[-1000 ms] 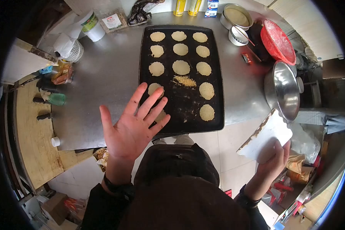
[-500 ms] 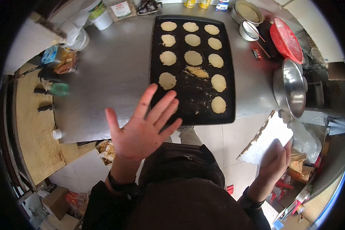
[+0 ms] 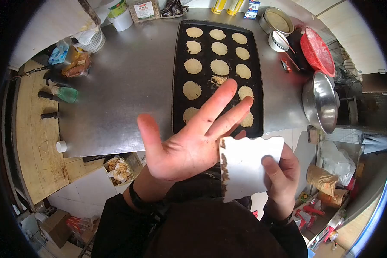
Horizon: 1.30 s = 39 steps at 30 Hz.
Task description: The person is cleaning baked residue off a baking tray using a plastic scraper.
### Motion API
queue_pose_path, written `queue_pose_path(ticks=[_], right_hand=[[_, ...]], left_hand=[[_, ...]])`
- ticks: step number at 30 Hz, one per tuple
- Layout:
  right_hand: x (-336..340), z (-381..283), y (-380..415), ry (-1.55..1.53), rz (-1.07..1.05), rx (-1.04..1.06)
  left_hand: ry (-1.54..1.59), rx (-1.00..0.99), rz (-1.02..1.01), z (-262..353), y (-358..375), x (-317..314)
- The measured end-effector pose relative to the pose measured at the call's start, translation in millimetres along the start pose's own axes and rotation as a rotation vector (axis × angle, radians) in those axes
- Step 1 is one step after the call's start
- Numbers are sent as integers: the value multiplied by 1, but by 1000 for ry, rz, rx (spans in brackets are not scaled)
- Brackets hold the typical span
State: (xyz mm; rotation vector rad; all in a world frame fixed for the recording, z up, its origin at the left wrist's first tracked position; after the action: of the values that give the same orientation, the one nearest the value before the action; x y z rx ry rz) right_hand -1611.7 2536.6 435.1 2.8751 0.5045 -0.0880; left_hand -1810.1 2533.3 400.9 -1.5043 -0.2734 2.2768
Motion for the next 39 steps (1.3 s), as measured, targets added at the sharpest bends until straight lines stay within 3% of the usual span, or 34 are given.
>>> queue_pose_path(ticks=[15,21,25,31,35,39], right_hand=[[-14,-7,-1,112,-8,-111],[-9,-4,-3,140,-113,-126],[-5,-2,-2,90,-13,-95],[4,5,-3,55,62,-97],[30,21,-1,23,189,-79],[54,45,-14,-41,351,-33]], left_hand=[[-225,20,10,-3,9,11],[-234,43,67,-10,6,11],[-172,27,201,-12,5,7],[-134,-60,194,-13,5,16],[-396,-47,274,7,22,46],[-720,13,532,20,70,106]])
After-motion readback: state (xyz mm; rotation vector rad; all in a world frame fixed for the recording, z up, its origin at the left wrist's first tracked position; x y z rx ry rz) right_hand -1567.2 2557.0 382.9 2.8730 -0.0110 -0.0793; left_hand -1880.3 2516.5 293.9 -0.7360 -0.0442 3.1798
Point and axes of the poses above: each hand's wrist, its own y-axis away from the middle knuckle, its own x-axis out of the back of the hand, z = x × y, the point moved 2 cm from there along -y, towards the middle knuckle, and after that the axes turned 1 degree about -x, right-handed, at the moved point
